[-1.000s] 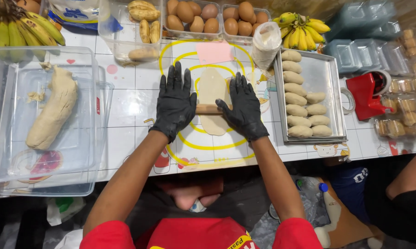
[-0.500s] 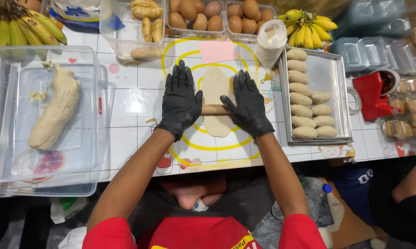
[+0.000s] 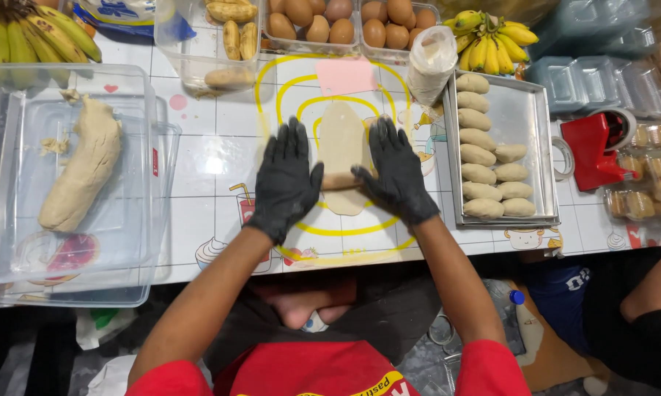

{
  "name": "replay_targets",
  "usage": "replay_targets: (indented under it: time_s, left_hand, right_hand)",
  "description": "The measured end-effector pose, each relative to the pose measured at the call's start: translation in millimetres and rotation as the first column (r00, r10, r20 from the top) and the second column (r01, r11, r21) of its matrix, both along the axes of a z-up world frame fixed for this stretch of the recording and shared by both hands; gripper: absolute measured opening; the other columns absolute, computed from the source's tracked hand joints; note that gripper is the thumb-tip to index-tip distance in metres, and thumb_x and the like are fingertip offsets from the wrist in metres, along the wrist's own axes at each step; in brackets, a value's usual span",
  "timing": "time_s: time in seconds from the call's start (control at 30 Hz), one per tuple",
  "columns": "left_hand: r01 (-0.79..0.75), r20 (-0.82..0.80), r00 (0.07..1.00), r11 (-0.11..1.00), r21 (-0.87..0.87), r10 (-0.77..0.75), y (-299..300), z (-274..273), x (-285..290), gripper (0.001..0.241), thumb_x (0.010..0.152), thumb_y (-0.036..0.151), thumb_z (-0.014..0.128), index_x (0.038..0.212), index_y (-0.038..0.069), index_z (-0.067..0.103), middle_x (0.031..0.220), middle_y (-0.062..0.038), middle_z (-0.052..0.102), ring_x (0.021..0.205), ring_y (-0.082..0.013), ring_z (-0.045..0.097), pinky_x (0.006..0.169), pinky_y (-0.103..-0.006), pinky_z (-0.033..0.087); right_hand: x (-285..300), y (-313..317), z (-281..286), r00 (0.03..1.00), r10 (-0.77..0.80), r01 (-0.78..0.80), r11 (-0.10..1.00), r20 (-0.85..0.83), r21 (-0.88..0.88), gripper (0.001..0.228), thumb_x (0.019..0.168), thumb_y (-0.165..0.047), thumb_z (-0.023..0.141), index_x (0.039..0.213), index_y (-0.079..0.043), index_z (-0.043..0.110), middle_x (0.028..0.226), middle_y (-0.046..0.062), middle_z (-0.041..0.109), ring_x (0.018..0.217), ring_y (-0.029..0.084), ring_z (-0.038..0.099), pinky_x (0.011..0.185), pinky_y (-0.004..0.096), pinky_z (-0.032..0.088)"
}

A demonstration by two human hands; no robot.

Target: Rolling out and shaping dough on a mat using a rolling pin and hands

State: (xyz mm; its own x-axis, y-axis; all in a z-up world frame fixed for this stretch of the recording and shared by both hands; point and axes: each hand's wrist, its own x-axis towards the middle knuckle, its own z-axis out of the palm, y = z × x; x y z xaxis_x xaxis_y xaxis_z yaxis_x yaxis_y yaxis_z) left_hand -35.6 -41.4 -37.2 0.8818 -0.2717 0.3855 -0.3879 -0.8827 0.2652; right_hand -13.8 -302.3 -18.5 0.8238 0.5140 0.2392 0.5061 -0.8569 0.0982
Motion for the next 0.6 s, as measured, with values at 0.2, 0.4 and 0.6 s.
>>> replay_targets:
  time_s: [0.2,0.4,0.6]
  left_hand:
    - [0.017,-0.035,0.999,1.0,-0.016,-0.018,1.0,15.4,-10.4,0.076,0.102,0.044,0.049,0.157,-0.005,0.031,0.161,-0.03,0.034,0.15,-0.0432,0.032,0.125,-0.053,0.017]
    - [0.142,-0.083,0.985,0.983,-0.113,-0.151,4.2,34.4,-88.6,0.075,0.1,0.04,0.051,0.158,-0.004,0.03,0.159,-0.027,0.04,0.148,-0.0414,0.038,0.125,-0.0486,0.021]
    - [-0.018,-0.09,0.996,0.999,-0.028,0.015,-1.9,15.2,12.5,0.078,0.104,0.046,0.048,0.161,-0.001,0.023,0.167,-0.023,0.027,0.154,-0.0388,0.027,0.127,-0.0512,0.013]
  right_hand:
    - [-16.9,9.1,7.8,0.998,-0.041,0.046,0.991,-0.039,0.126,0.098,0.096,-0.067,0.054,0.158,0.004,0.031,0.163,0.031,0.03,0.152,0.048,0.025,0.125,0.057,0.02]
    - [-103.6,-8.0,11.9,0.992,-0.05,0.067,0.987,-0.113,0.149,0.127,0.074,-0.085,0.06,0.162,0.0,0.024,0.166,0.026,0.026,0.154,0.045,0.021,0.125,0.054,0.021]
    - [9.2,9.4,5.7,0.996,-0.058,0.064,0.995,-0.071,0.076,0.092,0.1,-0.07,0.046,0.161,-0.002,0.031,0.166,0.025,0.028,0.152,0.047,0.024,0.121,0.061,0.027]
